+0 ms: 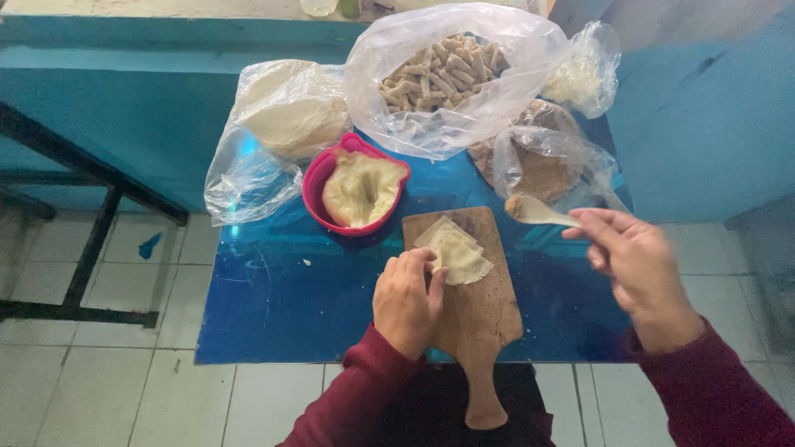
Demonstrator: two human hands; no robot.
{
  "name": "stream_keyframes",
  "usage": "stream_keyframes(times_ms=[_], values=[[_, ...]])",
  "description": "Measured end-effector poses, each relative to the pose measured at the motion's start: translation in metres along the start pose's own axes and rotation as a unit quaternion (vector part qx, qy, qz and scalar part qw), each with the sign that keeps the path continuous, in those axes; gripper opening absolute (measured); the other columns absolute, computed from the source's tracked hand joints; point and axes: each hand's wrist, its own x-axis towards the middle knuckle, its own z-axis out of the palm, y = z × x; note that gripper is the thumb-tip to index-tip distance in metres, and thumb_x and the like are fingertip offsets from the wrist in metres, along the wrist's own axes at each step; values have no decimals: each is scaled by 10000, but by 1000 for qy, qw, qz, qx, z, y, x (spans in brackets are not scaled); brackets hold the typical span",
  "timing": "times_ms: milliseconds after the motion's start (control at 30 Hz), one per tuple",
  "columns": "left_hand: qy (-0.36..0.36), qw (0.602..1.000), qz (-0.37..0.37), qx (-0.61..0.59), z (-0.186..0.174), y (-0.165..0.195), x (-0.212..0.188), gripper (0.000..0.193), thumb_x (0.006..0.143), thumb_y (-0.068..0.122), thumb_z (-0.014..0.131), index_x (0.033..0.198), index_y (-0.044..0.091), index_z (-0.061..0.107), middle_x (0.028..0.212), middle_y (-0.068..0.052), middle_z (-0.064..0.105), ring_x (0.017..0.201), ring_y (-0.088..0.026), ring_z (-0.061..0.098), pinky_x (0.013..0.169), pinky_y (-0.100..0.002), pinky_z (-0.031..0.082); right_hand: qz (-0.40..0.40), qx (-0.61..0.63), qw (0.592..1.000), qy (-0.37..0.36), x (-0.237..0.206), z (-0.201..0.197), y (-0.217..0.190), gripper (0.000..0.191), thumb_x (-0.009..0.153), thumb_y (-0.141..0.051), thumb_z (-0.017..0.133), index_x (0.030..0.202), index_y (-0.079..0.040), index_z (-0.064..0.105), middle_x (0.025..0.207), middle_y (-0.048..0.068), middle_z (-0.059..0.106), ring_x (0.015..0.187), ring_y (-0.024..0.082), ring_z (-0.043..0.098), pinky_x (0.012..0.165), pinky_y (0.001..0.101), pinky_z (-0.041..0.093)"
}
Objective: The person spoons filling from a pink bowl onto a small dough wrapper on a wooden paddle, folds the dough over the filling, and presses the edges to seal it. They then stretch a thin sheet of dough by hand and lay it over a larger round dough base on the paddle, smoothing it in place.
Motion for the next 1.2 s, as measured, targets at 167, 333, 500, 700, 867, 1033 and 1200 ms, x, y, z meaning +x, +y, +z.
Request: stream_keyframes(times_ms=[167, 333, 500, 700, 867, 1033, 1200], values=[[-10, 997, -33, -64, 3, -5, -3, 360, 829, 48, 766, 1131, 48, 569, 877, -87, 619, 841, -266, 636, 771, -404, 513, 21, -37, 995, -86, -18, 38, 15, 267, 955, -172, 679, 1126, 22, 746, 860, 99, 757, 540, 49, 464, 491, 182, 370], [-2, 989, -57, -135, 7, -10, -4, 425, 831, -20, 756, 1194, 53, 549, 890, -88, 626, 776, -234, 668, 713, -374, 551, -113, -153, 977, -94, -38, 55, 19, 239, 977, -169, 681, 1142, -28, 783, 881, 47, 784, 642, 42, 545, 577, 218, 438], [4, 985, -72, -159, 9, -10, -5, 488, 827, -22, 748, 1274, 66, 574, 903, -85, 673, 760, -230, 692, 706, -363, 572, -383, -308, 868, -65, -61, 59, 14, 227, 923, -59, 698, 1140, -81, 761, 975, 64, 773, 806, 140, 745, 691, 289, 583], [2, 992, -70, -103, 3, -6, -6, 459, 850, 36, 743, 1285, 66, 599, 885, -100, 665, 790, -261, 665, 741, -397, 550, -517, -401, 751, -89, -72, 60, 7, 444, 697, 26, 727, 1129, -74, 746, 993, 76, 777, 690, 215, 665, 648, 343, 550], [11, 996, -3, -83, 0, -4, -7, 441, 878, 12, 712, 1299, 66, 589, 931, -97, 662, 862, -281, 659, 788, -409, 539, -558, -406, 718, -94, -72, 59, 5, 510, 655, 38, 715, 1150, -79, 739, 996, 68, 765, 707, 214, 664, 662, 352, 544], [12, 993, -9, -115, 2, -4, -8, 441, 898, 10, 703, 1319, 65, 585, 957, -115, 667, 868, -282, 679, 778, -400, 557, -565, -433, 696, -94, -70, 60, 6, 555, 624, 54, 714, 1158, -92, 749, 983, 51, 776, 687, 221, 658, 643, 359, 538], [18, 993, -19, -118, 2, -4, -7, 428, 908, 16, 704, 1317, 64, 585, 974, -127, 675, 859, -285, 695, 756, -398, 567, -581, -431, 686, -79, -69, 54, 12, 520, 695, 77, 691, 1174, -119, 735, 930, 26, 745, 728, 196, 675, 674, 354, 559]])
